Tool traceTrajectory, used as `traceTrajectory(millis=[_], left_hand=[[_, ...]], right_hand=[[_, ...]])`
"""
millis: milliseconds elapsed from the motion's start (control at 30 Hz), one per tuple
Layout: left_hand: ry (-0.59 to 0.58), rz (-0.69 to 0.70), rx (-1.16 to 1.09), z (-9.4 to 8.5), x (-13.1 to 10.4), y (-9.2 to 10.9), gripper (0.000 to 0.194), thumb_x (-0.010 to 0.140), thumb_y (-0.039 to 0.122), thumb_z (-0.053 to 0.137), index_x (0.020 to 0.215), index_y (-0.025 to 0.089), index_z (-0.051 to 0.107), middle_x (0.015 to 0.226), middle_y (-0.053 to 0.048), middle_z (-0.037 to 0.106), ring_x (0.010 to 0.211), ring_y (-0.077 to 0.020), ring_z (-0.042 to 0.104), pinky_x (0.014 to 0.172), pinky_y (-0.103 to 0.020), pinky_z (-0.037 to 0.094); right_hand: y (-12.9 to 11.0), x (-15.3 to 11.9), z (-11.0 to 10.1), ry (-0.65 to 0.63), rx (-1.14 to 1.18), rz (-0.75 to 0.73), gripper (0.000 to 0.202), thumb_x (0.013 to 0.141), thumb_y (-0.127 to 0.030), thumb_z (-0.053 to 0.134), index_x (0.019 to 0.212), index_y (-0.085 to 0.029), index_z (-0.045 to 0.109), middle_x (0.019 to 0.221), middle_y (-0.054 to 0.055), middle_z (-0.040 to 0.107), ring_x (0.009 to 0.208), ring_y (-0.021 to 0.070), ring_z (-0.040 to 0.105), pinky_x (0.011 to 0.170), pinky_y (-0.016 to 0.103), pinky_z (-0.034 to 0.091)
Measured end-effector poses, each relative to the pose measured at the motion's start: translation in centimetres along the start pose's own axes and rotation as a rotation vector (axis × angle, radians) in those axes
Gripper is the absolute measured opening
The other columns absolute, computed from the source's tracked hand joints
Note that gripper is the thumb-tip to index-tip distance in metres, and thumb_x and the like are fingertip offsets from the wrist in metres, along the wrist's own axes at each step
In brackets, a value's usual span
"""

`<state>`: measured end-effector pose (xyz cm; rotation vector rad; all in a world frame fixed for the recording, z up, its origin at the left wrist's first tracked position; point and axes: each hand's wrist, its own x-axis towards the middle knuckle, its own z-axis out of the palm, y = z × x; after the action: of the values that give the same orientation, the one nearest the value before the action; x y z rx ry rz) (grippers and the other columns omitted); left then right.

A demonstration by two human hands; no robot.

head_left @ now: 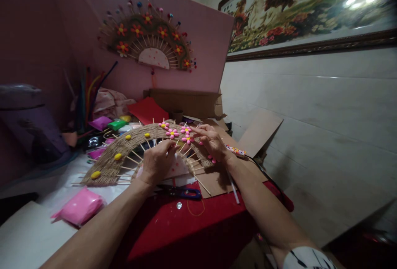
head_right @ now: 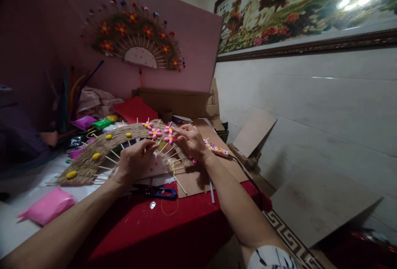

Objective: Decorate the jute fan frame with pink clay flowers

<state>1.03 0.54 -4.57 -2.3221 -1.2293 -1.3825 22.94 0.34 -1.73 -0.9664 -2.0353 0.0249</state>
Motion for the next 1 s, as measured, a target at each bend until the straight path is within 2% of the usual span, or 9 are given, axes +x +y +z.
traceTrajectory(millis=[333, 667, 1000], left_hand=[[-0.008, -0.051, -0.011, -0.09, 0.09, 0.11, 0.019, 0.086, 0.033, 0.054, 0.078, 0.021, 0.068, 0.074, -0.003, 0.071, 0.065, -0.0145, 0.062, 0.059, -0.024, 0.037], [-0.002, -0.035, -0.027, 0.09, 0.06, -0.04, 0.018, 0.086, 0.032, 0.055, 0.079, 0.021, 0.068, 0.074, -0.002, 0.072, 0.063, -0.0145, 0.061, 0.058, -0.024, 0.036], [-0.006, -0.023, -0.020, -0.03, 0.08, 0.03, 0.020, 0.086, 0.032, 0.055, 0.078, 0.021, 0.069, 0.074, -0.002, 0.072, 0.065, -0.0149, 0.062, 0.058, -0.024, 0.035]], right_hand=[[0.06, -0.02, 0.07, 0.013, 0.006, 0.010, 0.079, 0.083, -0.073, 0.016, 0.129, -0.022, 0.055, 0.094, 0.009, 0.071, 0.105, 0.0244, 0.051, 0.094, 0.046, 0.037], [0.16, 0.07, 0.00, 0.069, 0.009, 0.020, 0.081, 0.085, -0.072, 0.014, 0.128, -0.018, 0.057, 0.088, 0.008, 0.071, 0.103, 0.0246, 0.051, 0.093, 0.044, 0.037], [0.28, 0.05, 0.05, 0.067, -0.003, 0.036, 0.078, 0.087, -0.069, 0.014, 0.128, -0.018, 0.057, 0.089, 0.008, 0.072, 0.100, 0.0239, 0.052, 0.091, 0.042, 0.039]])
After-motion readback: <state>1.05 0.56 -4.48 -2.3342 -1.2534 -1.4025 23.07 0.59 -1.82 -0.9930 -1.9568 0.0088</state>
